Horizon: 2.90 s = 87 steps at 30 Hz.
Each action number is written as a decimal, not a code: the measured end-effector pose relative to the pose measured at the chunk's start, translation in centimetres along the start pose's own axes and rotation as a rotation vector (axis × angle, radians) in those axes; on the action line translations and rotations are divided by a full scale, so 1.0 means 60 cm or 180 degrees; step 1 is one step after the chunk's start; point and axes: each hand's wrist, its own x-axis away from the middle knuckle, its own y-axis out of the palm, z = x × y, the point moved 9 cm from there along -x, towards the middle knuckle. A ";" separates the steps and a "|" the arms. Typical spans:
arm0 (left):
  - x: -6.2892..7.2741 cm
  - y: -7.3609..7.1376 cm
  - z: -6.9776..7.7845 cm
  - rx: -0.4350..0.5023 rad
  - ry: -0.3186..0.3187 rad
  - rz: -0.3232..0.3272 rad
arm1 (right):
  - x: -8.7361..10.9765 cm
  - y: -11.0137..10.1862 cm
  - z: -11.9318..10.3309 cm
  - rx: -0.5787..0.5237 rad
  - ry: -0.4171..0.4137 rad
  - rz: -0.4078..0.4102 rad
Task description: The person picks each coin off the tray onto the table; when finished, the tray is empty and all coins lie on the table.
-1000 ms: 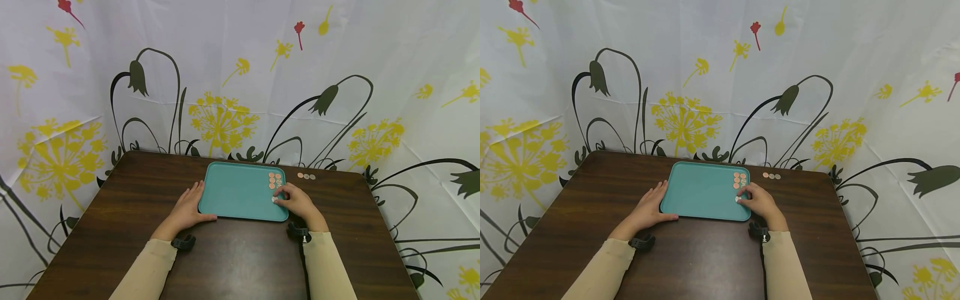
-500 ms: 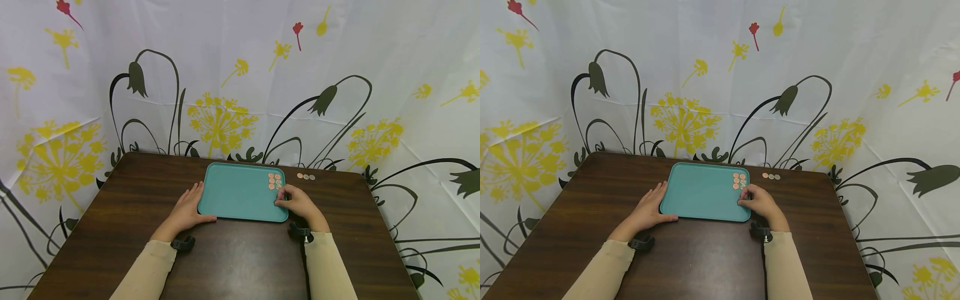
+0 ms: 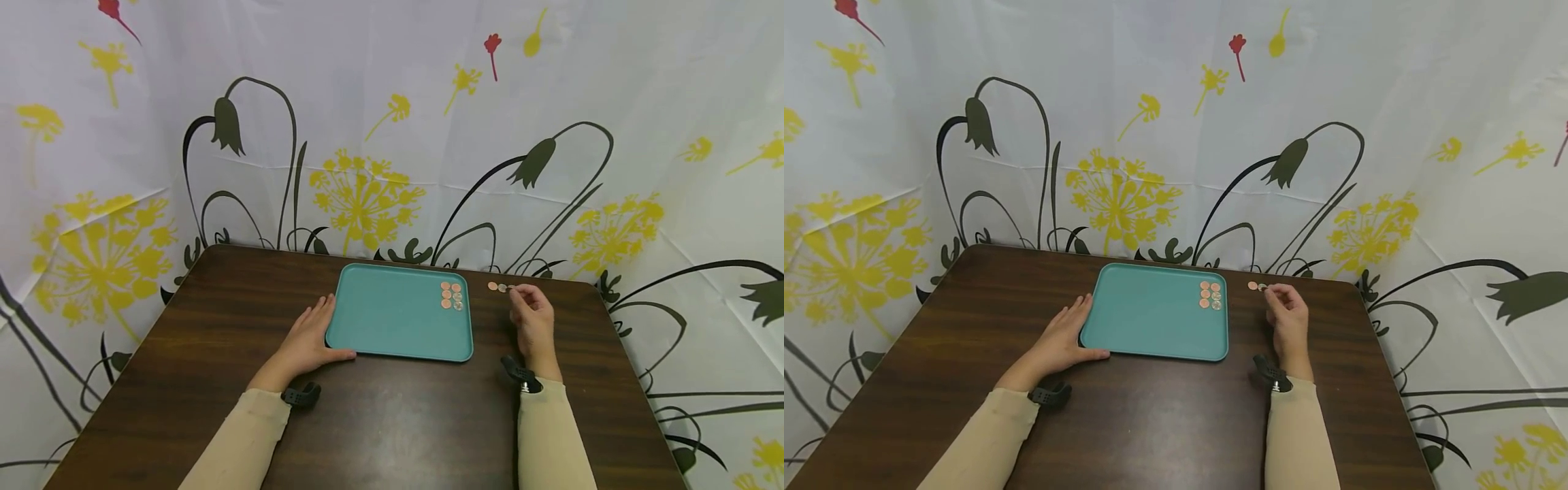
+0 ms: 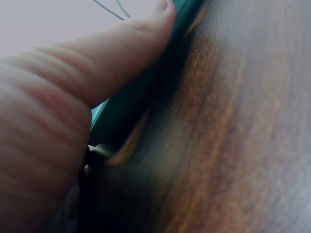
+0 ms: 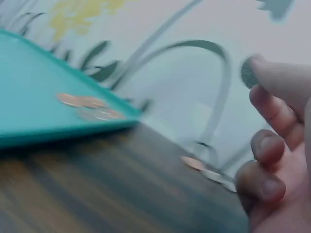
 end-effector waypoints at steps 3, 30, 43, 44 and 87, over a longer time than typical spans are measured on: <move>-0.001 0.001 0.001 -0.0013 0.0007 -0.0014 | 0.003 -0.051 -0.031 0.0382 -0.0427 0.0493; -0.003 0.007 -0.001 -0.0126 -0.0002 -0.0030 | -0.041 -0.122 0.008 0.2726 0.1049 0.1297; -0.006 0.005 0.001 -0.0125 0.0050 -0.0027 | -0.044 -0.109 0.006 0.3065 0.0778 0.1118; -0.005 0.005 0.001 -0.0127 0.0052 -0.0031 | -0.045 -0.109 0.006 0.3084 0.0778 0.1094; -0.003 0.007 -0.002 -0.0098 0.0021 -0.0033 | -0.022 0.042 -0.030 0.1110 -0.0132 -0.0022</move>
